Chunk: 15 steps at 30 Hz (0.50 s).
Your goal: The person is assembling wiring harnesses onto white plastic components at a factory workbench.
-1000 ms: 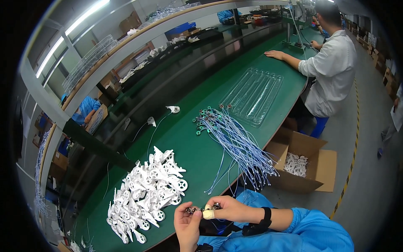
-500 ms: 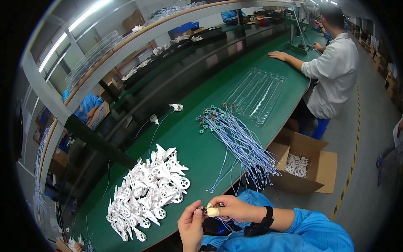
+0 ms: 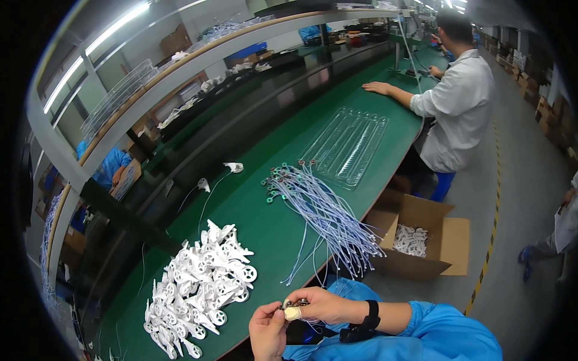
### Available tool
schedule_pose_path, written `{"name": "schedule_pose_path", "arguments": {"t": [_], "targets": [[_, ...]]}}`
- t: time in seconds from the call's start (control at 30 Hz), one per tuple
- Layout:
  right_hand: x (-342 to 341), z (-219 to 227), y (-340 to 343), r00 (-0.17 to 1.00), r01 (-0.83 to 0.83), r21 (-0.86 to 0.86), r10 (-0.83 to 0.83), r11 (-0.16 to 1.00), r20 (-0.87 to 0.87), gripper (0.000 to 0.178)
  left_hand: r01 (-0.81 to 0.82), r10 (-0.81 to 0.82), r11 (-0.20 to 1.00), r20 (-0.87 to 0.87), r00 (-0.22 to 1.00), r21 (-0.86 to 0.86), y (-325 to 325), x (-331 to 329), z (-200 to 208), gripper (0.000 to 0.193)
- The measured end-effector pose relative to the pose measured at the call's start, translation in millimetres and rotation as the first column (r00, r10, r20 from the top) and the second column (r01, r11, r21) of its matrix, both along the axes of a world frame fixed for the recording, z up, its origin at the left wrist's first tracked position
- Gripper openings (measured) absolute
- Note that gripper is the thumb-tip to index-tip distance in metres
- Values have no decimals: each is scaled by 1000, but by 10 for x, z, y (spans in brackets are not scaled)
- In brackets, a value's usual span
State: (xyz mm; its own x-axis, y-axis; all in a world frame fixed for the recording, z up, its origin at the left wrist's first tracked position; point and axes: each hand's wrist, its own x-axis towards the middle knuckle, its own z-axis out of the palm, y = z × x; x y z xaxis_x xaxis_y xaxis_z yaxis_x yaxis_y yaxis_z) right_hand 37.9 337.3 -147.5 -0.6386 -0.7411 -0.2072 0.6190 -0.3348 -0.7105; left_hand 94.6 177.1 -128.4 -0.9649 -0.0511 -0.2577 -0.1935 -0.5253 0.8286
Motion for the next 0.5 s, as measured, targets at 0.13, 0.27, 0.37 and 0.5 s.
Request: {"name": "schedule_pose_path", "arguments": {"t": [0.13, 0.27, 0.37, 0.5], "targets": [[36, 160, 81, 997, 45, 8, -44, 999, -63, 23, 126, -124, 983, -24, 992, 131, 3, -29, -36, 24], [71, 105, 185, 992, 77, 16, -75, 997, -100, 21, 142, -137, 975, -46, 990, 168, 149, -50, 18, 24], [125, 85, 242, 987, 158, 24, -158, 987, 3, 17, 104, -115, 992, -165, 980, -77, 281, -94, -13, 22], [223, 218, 479, 980, 168, -7, -166, 986, 110, 14, 187, -263, 952, -334, 905, -243, 390, -167, 1, 22]]}}
